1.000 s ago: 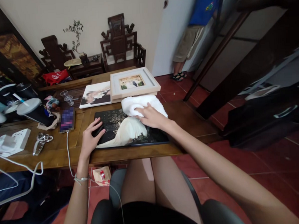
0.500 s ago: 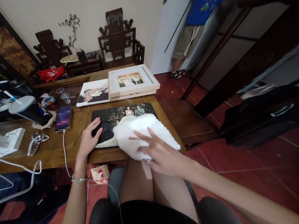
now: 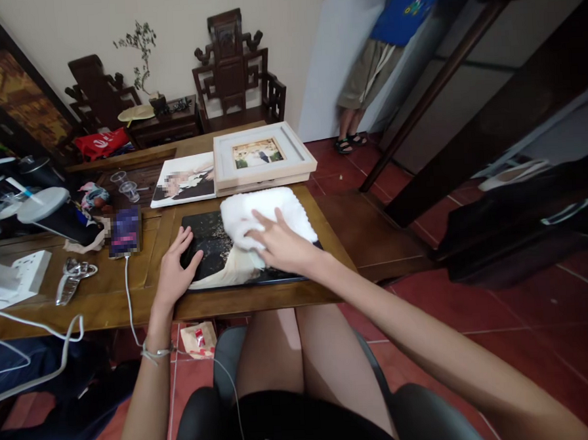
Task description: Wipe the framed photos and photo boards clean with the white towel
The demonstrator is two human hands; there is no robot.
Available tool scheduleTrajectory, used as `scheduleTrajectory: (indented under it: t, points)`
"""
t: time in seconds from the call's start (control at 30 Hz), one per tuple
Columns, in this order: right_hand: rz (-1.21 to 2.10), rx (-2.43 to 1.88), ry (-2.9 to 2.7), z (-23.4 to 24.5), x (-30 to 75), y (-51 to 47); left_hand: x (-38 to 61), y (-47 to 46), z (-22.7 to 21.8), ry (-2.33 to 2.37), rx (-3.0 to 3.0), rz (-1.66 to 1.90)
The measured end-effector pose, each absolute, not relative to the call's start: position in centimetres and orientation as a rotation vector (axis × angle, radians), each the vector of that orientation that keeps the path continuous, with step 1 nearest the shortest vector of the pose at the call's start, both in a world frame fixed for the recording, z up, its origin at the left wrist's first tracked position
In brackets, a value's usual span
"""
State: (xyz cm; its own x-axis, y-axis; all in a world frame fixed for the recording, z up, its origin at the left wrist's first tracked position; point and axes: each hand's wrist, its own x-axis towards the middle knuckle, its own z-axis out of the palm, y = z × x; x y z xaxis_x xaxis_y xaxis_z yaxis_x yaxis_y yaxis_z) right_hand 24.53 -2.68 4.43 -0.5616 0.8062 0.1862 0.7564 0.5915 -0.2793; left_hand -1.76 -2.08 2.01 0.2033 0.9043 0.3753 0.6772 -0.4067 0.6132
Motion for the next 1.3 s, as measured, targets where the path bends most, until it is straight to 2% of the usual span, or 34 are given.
scheduleTrajectory:
  t: [0.23,0.37,0.53,0.63,0.73,1.0,1.1,1.3]
  points:
    - [0.424,-1.024,-2.643,5.0,25.1,-12.4,-2.0,-1.7,1.9,1.474,2.136,0.971]
    - [0.435,-1.050,-2.642,5.1,24.9,-8.7,-2.2,-1.6,2.3,1.430,2.061,0.950]
    - [0.263,-1.252,-2.575,4.9,23.1,-0.3,-2.3,-1.6,2.1,1.433,2.055,0.944]
    - [0.184,-1.329,-2.523,4.7,21.7,1.2,-2.3,-1.6,2.0,1.436,2.065,0.941]
    - [0.182,-1.317,-2.518,4.5,21.1,-1.3,-2.3,-1.7,1.8,1.429,2.067,0.947]
    - [0.449,-0.970,-2.551,4.8,24.3,-12.1,-2.6,-1.5,1.3,1.401,2.093,0.940]
    - [0.468,-1.008,-2.552,4.9,25.0,-9.9,-2.7,-1.4,1.1,1.396,2.154,0.933]
    - [0.291,-1.285,-2.481,4.8,22.3,0.8,-2.9,-1.4,1.1,1.398,2.180,0.923]
